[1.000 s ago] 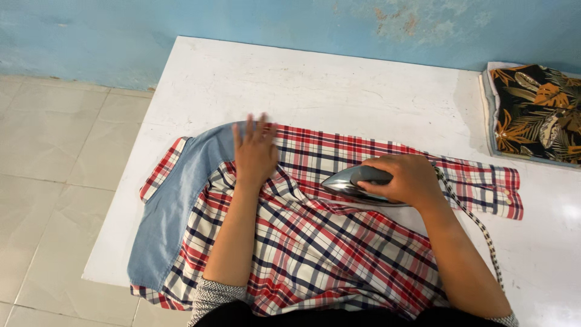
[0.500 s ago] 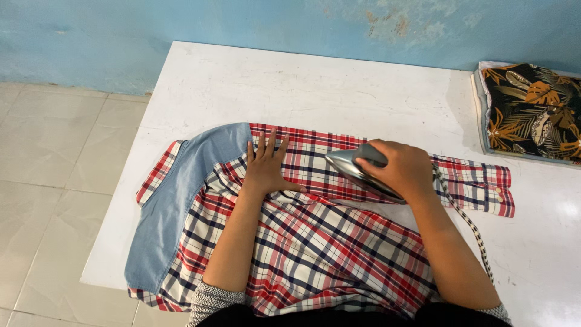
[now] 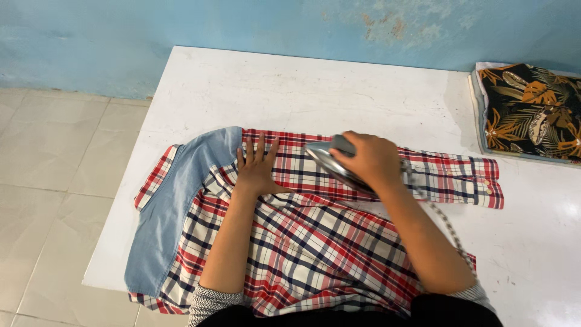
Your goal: The person irons a plaid shirt on a white table, pressing the main body and sleeves, and then folds the shirt into a square.
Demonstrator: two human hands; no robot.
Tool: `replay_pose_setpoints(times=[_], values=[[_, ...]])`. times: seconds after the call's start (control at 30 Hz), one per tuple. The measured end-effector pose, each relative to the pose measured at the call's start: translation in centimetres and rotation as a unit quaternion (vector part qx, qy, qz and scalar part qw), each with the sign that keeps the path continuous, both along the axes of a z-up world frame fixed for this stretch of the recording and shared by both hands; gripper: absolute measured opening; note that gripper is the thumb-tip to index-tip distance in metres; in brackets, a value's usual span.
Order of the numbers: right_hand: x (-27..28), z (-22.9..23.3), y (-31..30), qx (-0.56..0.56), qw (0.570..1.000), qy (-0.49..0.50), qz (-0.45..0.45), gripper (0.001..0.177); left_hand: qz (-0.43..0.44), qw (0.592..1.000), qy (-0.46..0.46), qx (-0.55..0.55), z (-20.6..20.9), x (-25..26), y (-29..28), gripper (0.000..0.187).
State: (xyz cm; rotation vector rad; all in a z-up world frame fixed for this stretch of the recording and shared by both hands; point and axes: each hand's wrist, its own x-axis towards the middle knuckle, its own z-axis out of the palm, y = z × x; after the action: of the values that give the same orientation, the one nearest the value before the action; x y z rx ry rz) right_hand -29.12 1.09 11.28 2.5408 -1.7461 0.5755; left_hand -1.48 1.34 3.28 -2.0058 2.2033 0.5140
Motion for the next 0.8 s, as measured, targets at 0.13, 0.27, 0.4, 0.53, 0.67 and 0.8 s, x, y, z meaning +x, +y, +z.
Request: replay_pose_setpoints(times=[0.13,0.27,0.4,0.53,0.67,0.8], values=[[-4.6,0.8,0.5,-0.006,0.996,0.037,-0.082,0.043,0.03,1.0,-0.004,0.005,-1.9,-0.5,0.2,0.15],[-4.0,0.9,0.3,0.079,0.994,0.018,-0.07,0.041,-0.073,0.945,0.079,-0.309,-5.0,-3.4,-0.7,0.137],[-1.5,0.3,1.0,-0.009,1.0,-0.011,-0.027,0.043,-0.055,0.978,0.09,-0.178,-3.3,-4.8,-0.2,0.147],[-3.1,1.0,1.4,-0.008,0.999,-0.031,-0.038,0.043,-0.039,0.995,-0.001,-0.087,-1.1,-4.3,0.4,0.141],[-5.8,1.6,2.3,-0.017,0.997,-0.013,-0.073,0.038,-0.04,0.995,0.002,-0.094,-1.0,-4.7,0.3,0.142],[-5.9,0.5,1.9,-0.006,0.999,-0.021,-0.041,0.04,-0.038,0.996,-0.004,-0.085,-1.4,-4.7,0.1,0.144]])
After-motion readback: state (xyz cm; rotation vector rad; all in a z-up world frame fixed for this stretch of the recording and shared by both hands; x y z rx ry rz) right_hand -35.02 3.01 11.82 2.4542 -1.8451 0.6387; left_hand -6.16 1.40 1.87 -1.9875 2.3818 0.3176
